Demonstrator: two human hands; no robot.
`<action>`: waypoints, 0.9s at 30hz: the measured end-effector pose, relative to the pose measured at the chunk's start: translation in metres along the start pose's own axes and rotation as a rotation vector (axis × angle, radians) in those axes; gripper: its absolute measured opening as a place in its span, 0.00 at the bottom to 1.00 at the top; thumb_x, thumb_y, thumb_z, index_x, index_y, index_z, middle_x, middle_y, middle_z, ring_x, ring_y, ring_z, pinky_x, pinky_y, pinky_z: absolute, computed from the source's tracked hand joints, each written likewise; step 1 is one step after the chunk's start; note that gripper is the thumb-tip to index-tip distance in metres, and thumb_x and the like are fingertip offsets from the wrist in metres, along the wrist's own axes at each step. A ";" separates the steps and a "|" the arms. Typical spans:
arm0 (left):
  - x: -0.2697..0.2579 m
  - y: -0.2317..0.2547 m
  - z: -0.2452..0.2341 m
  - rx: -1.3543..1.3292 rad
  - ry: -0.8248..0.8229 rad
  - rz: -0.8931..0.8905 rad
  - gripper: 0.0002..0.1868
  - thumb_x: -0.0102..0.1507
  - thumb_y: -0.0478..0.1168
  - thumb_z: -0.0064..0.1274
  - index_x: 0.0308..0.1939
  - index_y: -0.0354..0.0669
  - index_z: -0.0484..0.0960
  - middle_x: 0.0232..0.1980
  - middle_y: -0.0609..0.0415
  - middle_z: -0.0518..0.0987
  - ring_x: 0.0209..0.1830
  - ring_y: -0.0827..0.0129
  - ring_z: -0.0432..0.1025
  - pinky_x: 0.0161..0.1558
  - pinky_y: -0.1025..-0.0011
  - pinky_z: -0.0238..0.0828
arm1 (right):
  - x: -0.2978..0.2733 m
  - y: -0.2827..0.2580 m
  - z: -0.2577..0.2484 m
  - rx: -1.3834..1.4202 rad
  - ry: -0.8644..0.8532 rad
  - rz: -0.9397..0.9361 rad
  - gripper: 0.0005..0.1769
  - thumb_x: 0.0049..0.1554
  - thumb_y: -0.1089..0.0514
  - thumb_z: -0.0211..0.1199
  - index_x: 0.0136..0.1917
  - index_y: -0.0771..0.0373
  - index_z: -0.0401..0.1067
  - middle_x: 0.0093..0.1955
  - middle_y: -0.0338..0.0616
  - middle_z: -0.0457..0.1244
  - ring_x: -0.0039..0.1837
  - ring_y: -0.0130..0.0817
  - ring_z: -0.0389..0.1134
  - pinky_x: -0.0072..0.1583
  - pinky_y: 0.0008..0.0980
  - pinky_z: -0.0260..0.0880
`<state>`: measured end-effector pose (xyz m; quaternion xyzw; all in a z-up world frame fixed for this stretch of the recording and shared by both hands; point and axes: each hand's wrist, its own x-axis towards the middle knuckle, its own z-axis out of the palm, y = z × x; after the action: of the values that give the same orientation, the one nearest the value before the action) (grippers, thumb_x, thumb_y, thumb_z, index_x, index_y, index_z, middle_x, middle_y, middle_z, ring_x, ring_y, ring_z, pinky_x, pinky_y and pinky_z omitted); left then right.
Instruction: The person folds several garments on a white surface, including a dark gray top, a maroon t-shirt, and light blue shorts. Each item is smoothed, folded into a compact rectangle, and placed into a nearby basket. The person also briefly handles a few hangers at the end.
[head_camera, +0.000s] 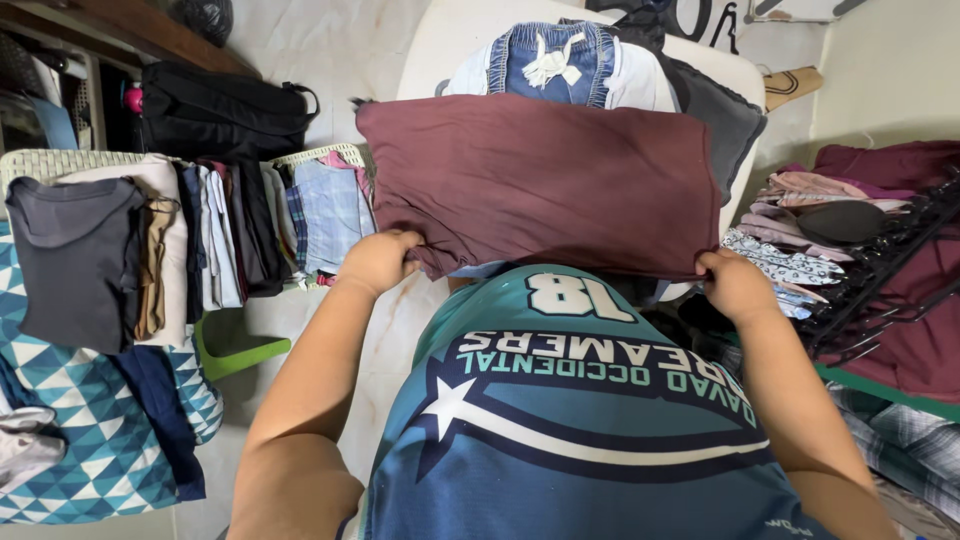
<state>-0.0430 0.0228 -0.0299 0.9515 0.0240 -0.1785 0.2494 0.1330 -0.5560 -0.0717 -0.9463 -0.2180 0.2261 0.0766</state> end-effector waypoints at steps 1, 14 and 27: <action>0.001 -0.002 0.001 0.000 -0.001 -0.007 0.21 0.55 0.45 0.65 0.51 0.51 0.81 0.44 0.46 0.81 0.46 0.46 0.76 0.46 0.53 0.73 | 0.005 0.006 0.002 0.035 -0.114 0.034 0.16 0.45 0.65 0.67 0.49 0.55 0.77 0.49 0.47 0.69 0.55 0.49 0.71 0.56 0.43 0.71; 0.007 0.024 -0.018 0.119 -0.024 -0.161 0.23 0.57 0.45 0.63 0.56 0.51 0.81 0.49 0.46 0.83 0.49 0.47 0.76 0.49 0.53 0.73 | 0.199 0.059 0.025 0.326 0.248 0.458 0.32 0.67 0.32 0.63 0.54 0.66 0.82 0.53 0.63 0.69 0.59 0.58 0.69 0.62 0.48 0.66; -0.003 0.062 -0.028 0.052 0.172 -0.227 0.22 0.55 0.42 0.64 0.53 0.53 0.82 0.49 0.49 0.83 0.50 0.49 0.76 0.49 0.56 0.73 | 0.235 0.099 -0.001 1.163 0.335 0.448 0.16 0.62 0.53 0.68 0.61 0.53 0.68 0.51 0.34 0.66 0.37 0.23 0.62 0.31 0.30 0.53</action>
<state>-0.0280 -0.0176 0.0231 0.9606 0.1484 -0.1239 0.1998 0.3599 -0.5398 -0.1878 -0.7954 0.1581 0.1670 0.5608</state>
